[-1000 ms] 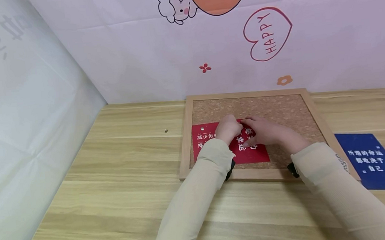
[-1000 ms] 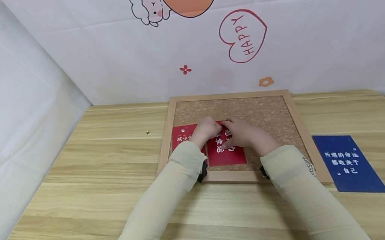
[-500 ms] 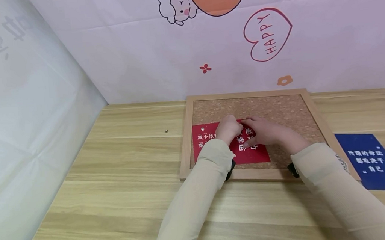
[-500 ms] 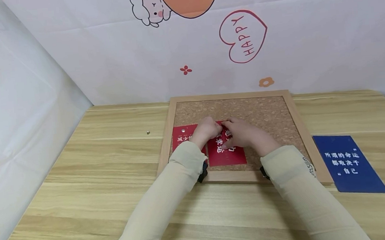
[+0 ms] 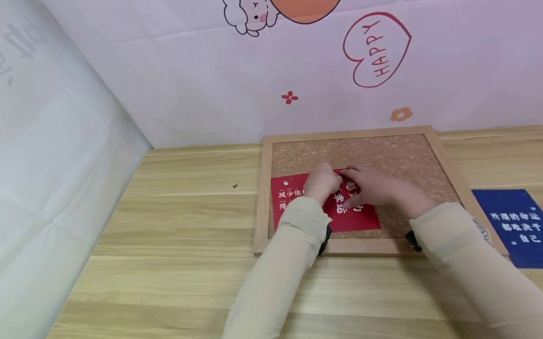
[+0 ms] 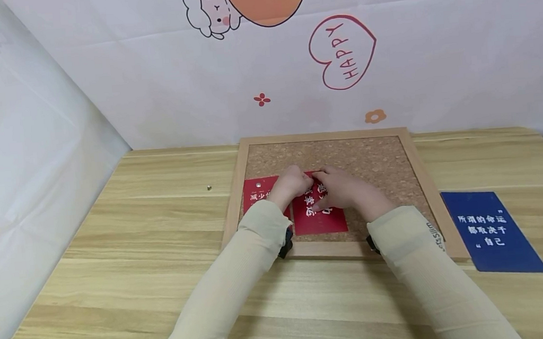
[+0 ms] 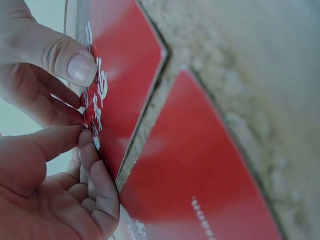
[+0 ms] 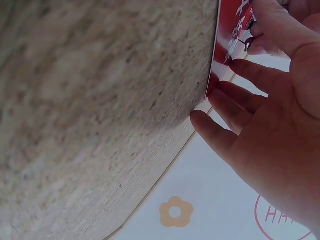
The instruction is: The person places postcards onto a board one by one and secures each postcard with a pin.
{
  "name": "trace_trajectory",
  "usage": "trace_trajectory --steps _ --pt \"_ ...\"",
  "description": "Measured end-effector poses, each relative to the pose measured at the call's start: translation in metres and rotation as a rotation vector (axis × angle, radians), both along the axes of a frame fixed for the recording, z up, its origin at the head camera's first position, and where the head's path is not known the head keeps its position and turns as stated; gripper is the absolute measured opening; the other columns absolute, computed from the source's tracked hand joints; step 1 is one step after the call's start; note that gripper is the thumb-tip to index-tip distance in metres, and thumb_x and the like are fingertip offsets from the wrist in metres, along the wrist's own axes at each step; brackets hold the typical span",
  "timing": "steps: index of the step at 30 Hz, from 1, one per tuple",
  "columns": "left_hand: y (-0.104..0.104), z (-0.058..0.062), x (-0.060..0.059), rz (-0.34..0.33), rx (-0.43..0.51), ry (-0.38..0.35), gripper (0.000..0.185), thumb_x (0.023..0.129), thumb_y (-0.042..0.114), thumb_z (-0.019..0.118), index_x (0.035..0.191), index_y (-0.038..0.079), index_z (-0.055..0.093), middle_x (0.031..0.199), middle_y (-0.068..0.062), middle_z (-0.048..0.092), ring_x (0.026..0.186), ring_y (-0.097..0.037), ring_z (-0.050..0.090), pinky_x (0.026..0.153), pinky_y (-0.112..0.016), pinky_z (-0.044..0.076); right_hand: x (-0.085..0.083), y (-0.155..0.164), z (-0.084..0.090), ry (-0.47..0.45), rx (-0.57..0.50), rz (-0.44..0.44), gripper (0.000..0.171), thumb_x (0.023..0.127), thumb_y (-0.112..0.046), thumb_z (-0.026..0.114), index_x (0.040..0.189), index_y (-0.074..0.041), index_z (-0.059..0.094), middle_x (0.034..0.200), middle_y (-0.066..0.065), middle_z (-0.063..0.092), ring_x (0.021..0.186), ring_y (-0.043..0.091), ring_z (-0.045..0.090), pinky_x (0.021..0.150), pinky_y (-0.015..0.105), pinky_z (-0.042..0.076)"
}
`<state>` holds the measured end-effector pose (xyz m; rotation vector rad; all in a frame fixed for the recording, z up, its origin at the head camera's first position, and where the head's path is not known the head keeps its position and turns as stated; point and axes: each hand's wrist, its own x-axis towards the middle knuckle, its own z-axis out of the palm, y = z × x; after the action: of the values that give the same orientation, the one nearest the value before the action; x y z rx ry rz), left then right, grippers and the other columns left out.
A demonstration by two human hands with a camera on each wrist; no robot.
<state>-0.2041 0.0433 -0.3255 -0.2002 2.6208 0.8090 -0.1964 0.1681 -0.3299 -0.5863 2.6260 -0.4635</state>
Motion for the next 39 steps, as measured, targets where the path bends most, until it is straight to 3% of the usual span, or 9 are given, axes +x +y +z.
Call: trace_trajectory --steps 9,13,27,34,39 --pt "-0.0028 -0.0023 0.0010 -0.002 0.081 0.008 0.028 0.096 0.022 0.054 0.118 0.006 0.063 0.111 -0.006 0.063 0.068 -0.017 0.048 0.057 -0.025 0.036 0.0017 0.0003 0.0000 0.010 -0.004 -0.001 0.080 0.085 -0.030 0.072 0.145 0.005 0.032 0.149 0.031 0.027 0.136 0.052 0.026 0.109 0.063 0.027" --pt "-0.0042 -0.0044 0.0008 0.000 0.103 0.000 0.029 0.096 0.020 0.053 0.120 0.005 0.062 0.115 -0.007 0.062 0.072 -0.018 0.049 0.059 -0.025 0.036 0.0017 -0.0006 -0.0017 0.009 -0.001 -0.005 0.080 0.084 -0.029 0.072 0.145 0.005 0.032 0.149 0.031 0.028 0.136 0.052 0.026 0.109 0.062 0.028" --pt "-0.0053 -0.0024 0.0003 -0.026 0.082 0.017 0.030 0.097 0.021 0.053 0.120 0.005 0.064 0.120 -0.007 0.063 0.079 -0.018 0.050 0.064 -0.026 0.038 0.0004 0.0008 -0.0023 0.007 -0.016 -0.004 0.078 0.085 -0.027 0.072 0.144 0.006 0.032 0.147 0.031 0.029 0.135 0.051 0.027 0.109 0.062 0.028" --pt "-0.0048 -0.0023 0.0008 -0.014 0.093 0.011 0.030 0.097 0.022 0.054 0.121 0.006 0.063 0.119 -0.006 0.063 0.068 -0.016 0.046 0.058 -0.025 0.036 0.0010 0.0007 -0.0012 0.013 -0.011 -0.001 0.080 0.084 -0.028 0.073 0.144 0.006 0.033 0.147 0.031 0.029 0.134 0.052 0.027 0.108 0.063 0.028" --pt "-0.0041 -0.0022 0.0011 -0.015 0.087 0.010 0.032 0.097 0.023 0.054 0.124 0.008 0.061 0.120 -0.005 0.063 0.070 -0.016 0.047 0.060 -0.024 0.036 0.0004 0.0010 -0.0016 0.007 -0.006 -0.012 0.081 0.083 -0.029 0.073 0.144 0.005 0.033 0.148 0.031 0.029 0.134 0.052 0.027 0.107 0.063 0.029"
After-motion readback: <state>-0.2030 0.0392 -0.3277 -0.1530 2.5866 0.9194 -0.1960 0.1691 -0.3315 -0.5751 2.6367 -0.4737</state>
